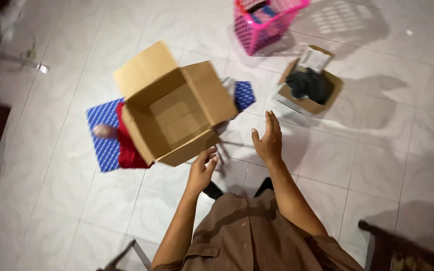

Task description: The person sorts various boxed items and electronic accessories on a shelf, then packs items into an open cardboard box by hand.

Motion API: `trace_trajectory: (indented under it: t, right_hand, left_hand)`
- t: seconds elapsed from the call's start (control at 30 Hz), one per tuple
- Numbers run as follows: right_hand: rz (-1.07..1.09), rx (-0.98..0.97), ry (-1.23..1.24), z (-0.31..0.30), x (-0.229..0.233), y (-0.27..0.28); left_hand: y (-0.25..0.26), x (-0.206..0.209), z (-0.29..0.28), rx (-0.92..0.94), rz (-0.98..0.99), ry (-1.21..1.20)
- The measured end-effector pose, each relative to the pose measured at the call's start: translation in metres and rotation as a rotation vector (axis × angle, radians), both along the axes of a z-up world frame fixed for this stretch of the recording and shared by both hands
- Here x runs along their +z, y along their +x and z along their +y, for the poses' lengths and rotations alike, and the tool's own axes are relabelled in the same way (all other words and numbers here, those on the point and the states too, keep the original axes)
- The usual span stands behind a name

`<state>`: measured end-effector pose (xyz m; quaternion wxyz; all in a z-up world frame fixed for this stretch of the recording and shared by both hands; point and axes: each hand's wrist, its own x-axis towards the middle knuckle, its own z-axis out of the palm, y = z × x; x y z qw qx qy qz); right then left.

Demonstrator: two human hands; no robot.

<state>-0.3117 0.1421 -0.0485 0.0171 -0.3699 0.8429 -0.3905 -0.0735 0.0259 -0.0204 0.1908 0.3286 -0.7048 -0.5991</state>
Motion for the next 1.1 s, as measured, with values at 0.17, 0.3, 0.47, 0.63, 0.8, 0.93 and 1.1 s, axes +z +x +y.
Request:
trace_trajectory:
  t: [0.17,0.3,0.47,0.63,0.8,0.93,1.1]
  right_hand:
    - [0.015,-0.149,-0.038,0.093,0.015,-0.059]
    - [-0.031,-0.338,-0.063,0.185,0.011,-0.124]
    - [-0.062,-0.511,-0.073,0.296,0.012,-0.170]
    - [-0.120,-0.619,-0.070,0.370,0.020,-0.207]
    - [-0.338,-0.659,0.036,0.399,-0.002,-0.257]
    - [-0.438,-0.614,0.007,0.407,0.011,-0.310]
    - [-0.383,-0.655,0.010,0.423,0.052,-0.421]
  left_hand:
    - [-0.085,0.012,0.052,-0.141,-0.086,0.002]
    - [-0.180,0.011,0.119,-0.314,0.017,-0.141]
    - [-0.269,0.029,0.209,-0.561,0.032,-0.175]
    - [-0.345,0.053,0.268,-0.753,-0.092,-0.227]
    - [-0.408,0.030,0.291,-0.838,-0.042,-0.237]
    - [-0.467,-0.004,0.287,-0.862,-0.129,-0.228]
    - [-0.591,-0.013,0.269,-0.890,-0.106,-0.298]
